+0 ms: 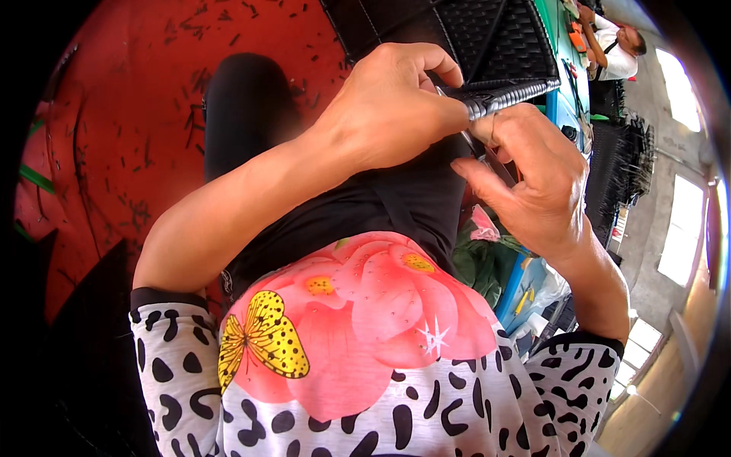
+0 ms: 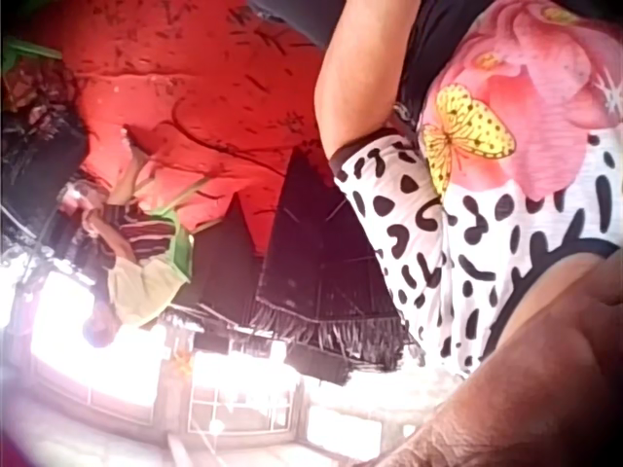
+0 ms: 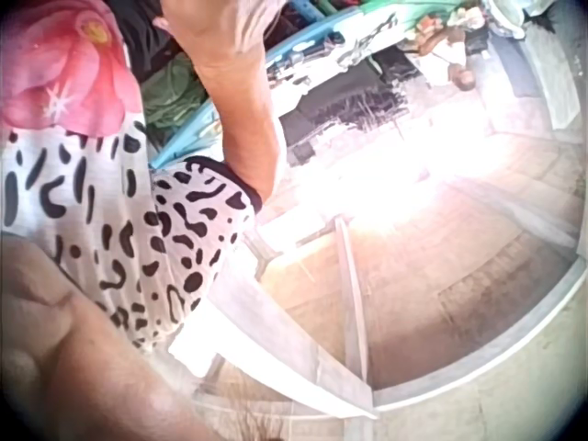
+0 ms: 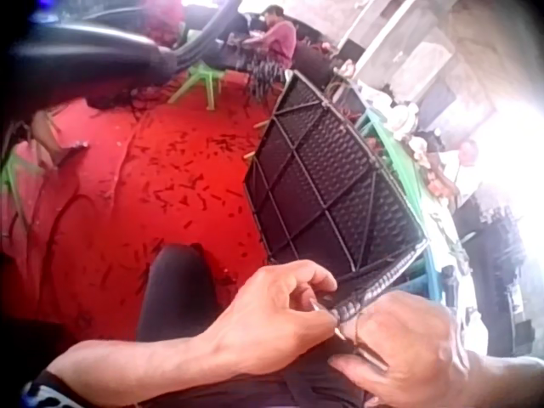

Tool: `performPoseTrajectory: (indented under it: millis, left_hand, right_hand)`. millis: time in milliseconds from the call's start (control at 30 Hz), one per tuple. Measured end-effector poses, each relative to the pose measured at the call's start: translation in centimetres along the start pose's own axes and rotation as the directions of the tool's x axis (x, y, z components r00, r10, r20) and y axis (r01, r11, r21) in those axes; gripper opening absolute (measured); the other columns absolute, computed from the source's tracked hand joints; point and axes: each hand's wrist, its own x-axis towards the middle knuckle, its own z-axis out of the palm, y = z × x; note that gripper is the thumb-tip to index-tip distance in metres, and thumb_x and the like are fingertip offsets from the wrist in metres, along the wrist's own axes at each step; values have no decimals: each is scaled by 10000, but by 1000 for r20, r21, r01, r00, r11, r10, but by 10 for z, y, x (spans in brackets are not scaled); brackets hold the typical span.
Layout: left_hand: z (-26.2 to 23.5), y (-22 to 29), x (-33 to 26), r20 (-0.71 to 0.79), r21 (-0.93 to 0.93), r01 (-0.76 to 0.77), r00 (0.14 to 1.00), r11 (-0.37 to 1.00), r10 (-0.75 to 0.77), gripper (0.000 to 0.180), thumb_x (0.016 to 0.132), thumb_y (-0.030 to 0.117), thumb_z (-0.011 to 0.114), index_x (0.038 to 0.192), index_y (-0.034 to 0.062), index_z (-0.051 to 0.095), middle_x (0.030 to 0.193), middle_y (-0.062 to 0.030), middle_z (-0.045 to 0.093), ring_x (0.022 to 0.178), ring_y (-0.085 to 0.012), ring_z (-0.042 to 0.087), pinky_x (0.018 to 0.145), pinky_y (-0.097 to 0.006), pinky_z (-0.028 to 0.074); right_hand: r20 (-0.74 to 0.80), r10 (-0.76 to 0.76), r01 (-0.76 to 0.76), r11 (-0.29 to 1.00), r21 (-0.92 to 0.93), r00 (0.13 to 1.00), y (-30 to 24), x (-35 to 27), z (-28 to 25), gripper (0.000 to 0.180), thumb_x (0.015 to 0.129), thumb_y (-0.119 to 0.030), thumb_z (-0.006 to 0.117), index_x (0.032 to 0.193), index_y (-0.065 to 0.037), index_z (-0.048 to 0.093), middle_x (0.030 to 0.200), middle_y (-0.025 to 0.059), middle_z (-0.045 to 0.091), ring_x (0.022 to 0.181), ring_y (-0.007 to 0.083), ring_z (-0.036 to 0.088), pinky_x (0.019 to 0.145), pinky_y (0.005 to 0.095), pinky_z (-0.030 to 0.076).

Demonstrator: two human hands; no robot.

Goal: The person attaches a black strip to the corner and edges of a wicker furniture piece, using a pneumatic stapler to secure it and pliers to adjust the fit. They then use a knife to trim the excess material.

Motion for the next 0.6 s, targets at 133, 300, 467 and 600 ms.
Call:
performPoseTrajectory:
  millis: [133,300,467,600]
  left_hand:
    - [-2,-12,-1,39,-178,-19,999,984,27,233,748,150,627,925,1,604,649,42,525,584,-24,447,517,-171,359]
    - [-6,-26,-3,70,-419,21,998,908,9,155,829,136,568,892,17,645,688,24,574,541,-26,424,484,-172,337]
    - [-3,-30,-3,-42,-343,-149,989,927,144,157,854,150,553,875,32,654,688,23,581,526,-28,417,472,-164,335]
    - [-1,-28,-2,-46,-354,-148,989,923,141,153,852,146,555,875,31,652,678,26,573,525,-26,413,472,-160,335]
  right_hand:
    - [-13,1,-1,999,37,1000,-2,-2,0,241,588,30,698,794,-7,580,755,105,541,658,263,563,550,311,452]
    - [-25,-68,69,997,35,997,-2,3,4,176,624,45,670,771,-3,585,735,100,529,632,251,559,525,297,443]
    - [-36,150,-146,984,104,988,-7,4,3,123,673,44,642,777,-2,596,701,98,518,573,238,539,506,289,427]
    - [-26,246,-242,964,113,969,-8,4,2,118,675,37,639,775,-15,599,686,91,517,557,236,538,495,287,415]
